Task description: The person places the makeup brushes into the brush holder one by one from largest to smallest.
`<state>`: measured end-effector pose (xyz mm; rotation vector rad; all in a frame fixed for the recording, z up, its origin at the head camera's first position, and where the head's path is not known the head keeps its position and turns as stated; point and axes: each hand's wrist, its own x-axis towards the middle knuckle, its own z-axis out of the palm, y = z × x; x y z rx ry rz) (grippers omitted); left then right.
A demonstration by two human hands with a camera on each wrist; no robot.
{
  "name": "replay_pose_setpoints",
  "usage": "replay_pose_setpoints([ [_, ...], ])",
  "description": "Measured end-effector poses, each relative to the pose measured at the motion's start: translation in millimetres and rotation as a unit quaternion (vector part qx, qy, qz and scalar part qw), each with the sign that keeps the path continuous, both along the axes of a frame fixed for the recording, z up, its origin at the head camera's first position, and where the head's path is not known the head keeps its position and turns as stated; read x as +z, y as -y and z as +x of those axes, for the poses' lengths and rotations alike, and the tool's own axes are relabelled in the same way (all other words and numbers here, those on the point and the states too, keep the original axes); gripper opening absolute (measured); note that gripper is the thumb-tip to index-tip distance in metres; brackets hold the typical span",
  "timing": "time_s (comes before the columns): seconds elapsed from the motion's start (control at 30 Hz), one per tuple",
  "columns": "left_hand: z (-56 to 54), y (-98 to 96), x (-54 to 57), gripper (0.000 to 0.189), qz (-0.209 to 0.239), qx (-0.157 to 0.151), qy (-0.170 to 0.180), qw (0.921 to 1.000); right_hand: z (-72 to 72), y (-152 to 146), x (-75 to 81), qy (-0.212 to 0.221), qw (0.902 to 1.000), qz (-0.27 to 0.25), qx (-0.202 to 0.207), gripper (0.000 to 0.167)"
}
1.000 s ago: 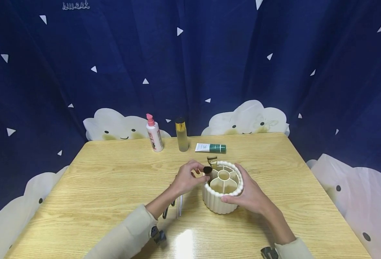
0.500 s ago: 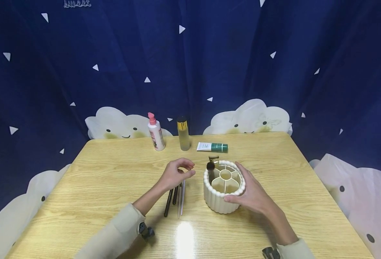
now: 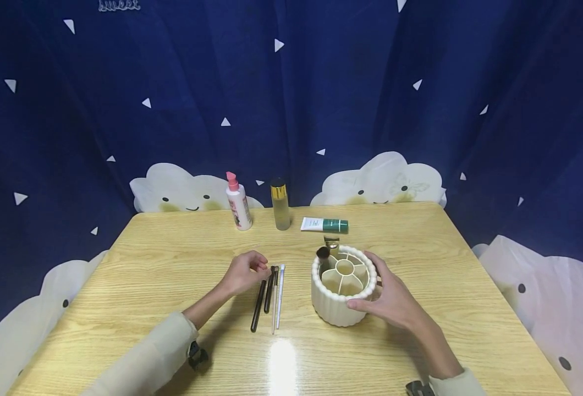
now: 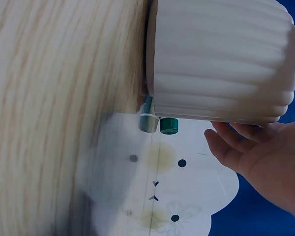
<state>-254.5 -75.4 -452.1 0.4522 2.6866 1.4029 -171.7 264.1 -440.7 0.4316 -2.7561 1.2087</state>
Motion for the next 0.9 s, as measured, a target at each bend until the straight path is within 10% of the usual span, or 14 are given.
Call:
replay_pose_setpoints([
  [0.43,10.7,7.7,-11.7,0.009,-0.078,0.029,0.057,0.9949,1.2,3,3.3,0.001,0.9997,0.021,-0.013,0.106],
  [0.9,8.9,-0.5,-16.1,0.019,-0.151,0.049,0.013,0.9872,-3.4,6,-0.4,-0.001,0.9996,0.017,-0.023,0.111],
])
